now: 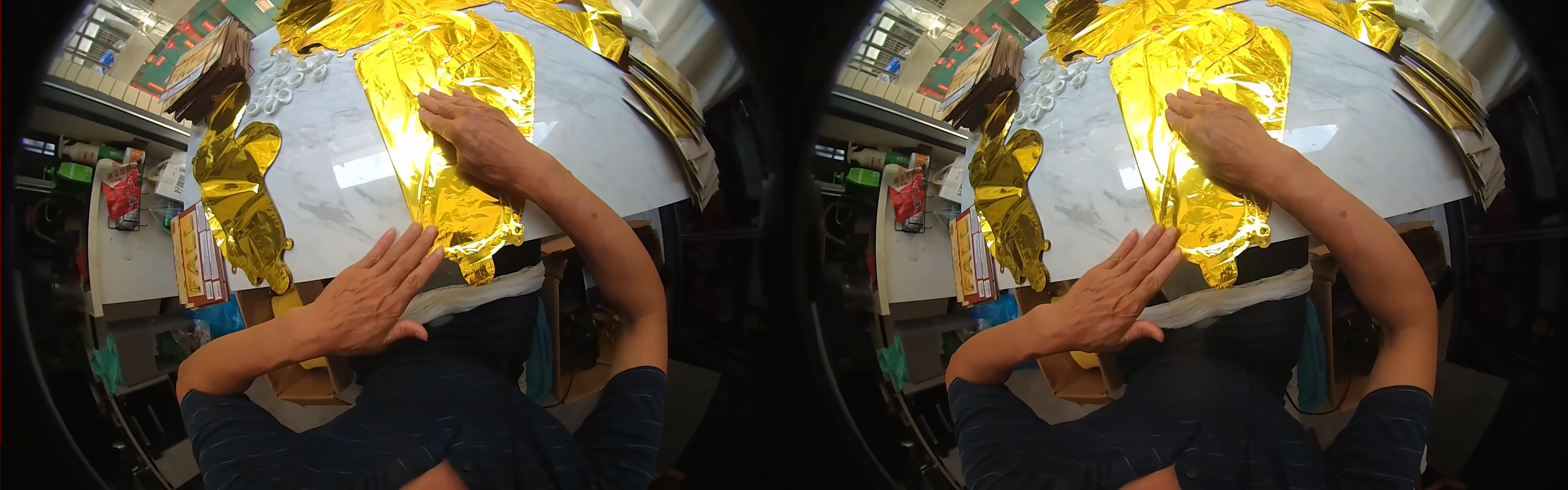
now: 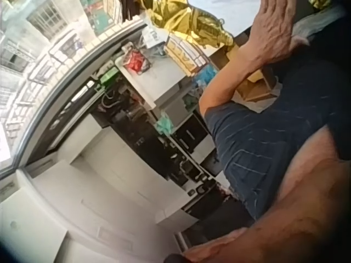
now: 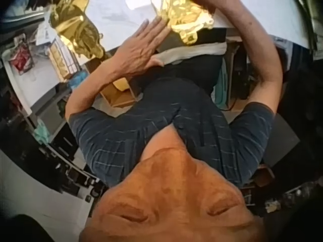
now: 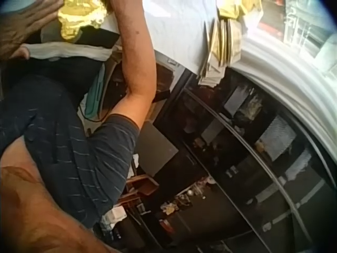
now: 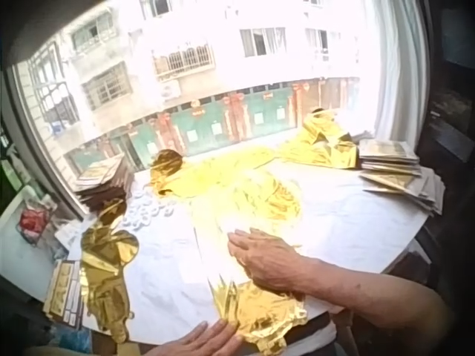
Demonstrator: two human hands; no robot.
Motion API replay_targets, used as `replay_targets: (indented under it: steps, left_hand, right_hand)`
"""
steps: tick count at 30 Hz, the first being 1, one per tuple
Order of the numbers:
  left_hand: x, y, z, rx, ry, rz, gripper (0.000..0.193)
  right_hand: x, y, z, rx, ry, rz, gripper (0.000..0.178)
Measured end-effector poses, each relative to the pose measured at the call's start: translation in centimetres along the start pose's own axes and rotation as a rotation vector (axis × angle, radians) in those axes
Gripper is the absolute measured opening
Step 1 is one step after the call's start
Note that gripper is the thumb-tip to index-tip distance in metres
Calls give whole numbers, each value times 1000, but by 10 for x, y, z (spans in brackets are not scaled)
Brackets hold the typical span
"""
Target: Folding a gold foil balloon and placing it inside a plastic sleeve with a cardboard insert.
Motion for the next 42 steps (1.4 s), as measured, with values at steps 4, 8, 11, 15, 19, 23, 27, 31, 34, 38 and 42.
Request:
replay_targets:
  steps: [4,8,11,15,19,23,27,31,34,38,42]
  left_hand:
    - [-7,-38,40,83,330,87,88]
    - [-59,-110,57,-193,591,263,77]
    - [-93,-157,48,-337,501,394,81]
    - [-103,-171,39,-245,420,448,91]
    - [-101,-172,38,-216,437,443,89]
    - [-102,-170,41,-195,442,433,88]
    - [-103,-172,40,-188,464,422,88]
    - [-104,-172,39,-153,449,428,88]
    - [-101,-172,36,-188,513,412,87]
    - [-104,-169,38,-177,531,403,86]
    - [-97,-172,36,-168,544,419,86]
  right_hand:
    - [-1,1,1,-29,-32,-26,40]
    - [-3,-2,4,-75,-67,-47,40]
    - [-6,-5,3,-93,-76,-32,38]
    - [-2,-2,1,-99,-1,-22,36]
    - [-9,-5,11,-135,1,-8,34]
    - [-3,70,58,-202,322,-385,37]
    - [8,178,78,-14,243,-930,53]
    - [-1,228,71,-271,162,-1012,60]
    - [-22,222,68,-353,-37,-1025,50]
    - [-23,228,67,-413,-169,-1068,38]
    - [-43,196,61,-625,-101,-1062,41]
Point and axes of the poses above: each hand's wrist, its own x-axis away from the middle knuckle, its own z-axis out of the back of the hand, y = z × x, the point moved 6 cm from there along -x, towards the middle knuckle, and after that the axes turned 4 degrees about -x, right-handed, at the moved point
